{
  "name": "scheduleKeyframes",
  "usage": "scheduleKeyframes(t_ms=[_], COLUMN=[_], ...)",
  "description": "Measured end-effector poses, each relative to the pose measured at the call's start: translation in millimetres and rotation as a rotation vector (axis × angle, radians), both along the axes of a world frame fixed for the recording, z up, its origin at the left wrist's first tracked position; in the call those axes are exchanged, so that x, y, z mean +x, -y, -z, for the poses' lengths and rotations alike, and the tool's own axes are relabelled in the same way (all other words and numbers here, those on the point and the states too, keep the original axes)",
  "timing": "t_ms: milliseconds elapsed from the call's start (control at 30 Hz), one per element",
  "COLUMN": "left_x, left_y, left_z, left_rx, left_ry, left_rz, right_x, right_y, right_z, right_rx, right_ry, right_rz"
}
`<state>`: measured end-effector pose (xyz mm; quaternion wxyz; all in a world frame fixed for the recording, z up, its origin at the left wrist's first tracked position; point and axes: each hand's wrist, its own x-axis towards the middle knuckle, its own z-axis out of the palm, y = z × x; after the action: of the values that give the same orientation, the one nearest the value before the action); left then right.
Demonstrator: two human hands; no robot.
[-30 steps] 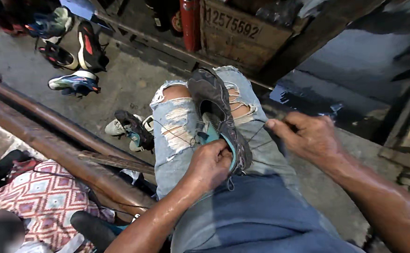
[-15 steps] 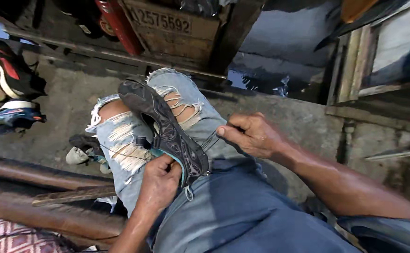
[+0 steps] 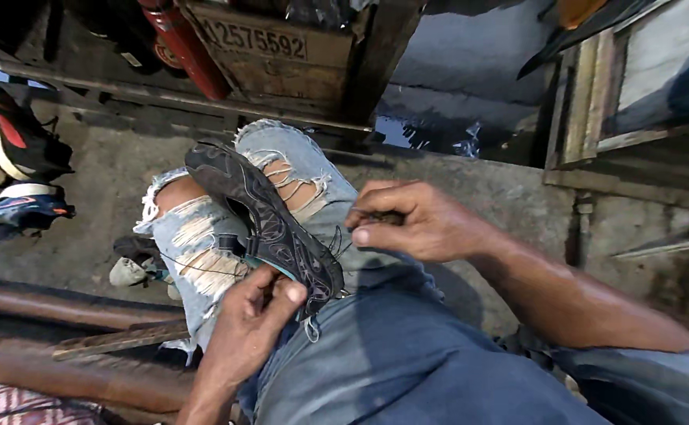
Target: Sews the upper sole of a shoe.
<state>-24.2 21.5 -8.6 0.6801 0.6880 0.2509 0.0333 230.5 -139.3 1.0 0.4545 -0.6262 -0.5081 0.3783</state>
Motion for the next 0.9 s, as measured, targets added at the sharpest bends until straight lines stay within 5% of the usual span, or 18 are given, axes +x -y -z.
scheduleKeyframes(t_ms=[167, 600, 700, 900], left_x=[11, 1, 1, -1], left_y=[18, 6, 5, 4], left_z=[-1, -4, -4, -4], left_rx=[0.143, 0.051, 0.058, 0.105], left_ry=[-0.114, -0.055, -0.063, -0.153], left_rz=[-0.038, 0.007, 0.012, 0.03], right_x=[-23, -28, -29, 36], right_y=[-21, -8, -4, 29], right_z=[9, 0, 7, -26], right_rx=[-0.094, -0.127, -0.118, 0.071], right_ry=[0.409, 0.591, 0.354, -0.56], right_rz=[-0.139, -0.264, -0.243, -0.093])
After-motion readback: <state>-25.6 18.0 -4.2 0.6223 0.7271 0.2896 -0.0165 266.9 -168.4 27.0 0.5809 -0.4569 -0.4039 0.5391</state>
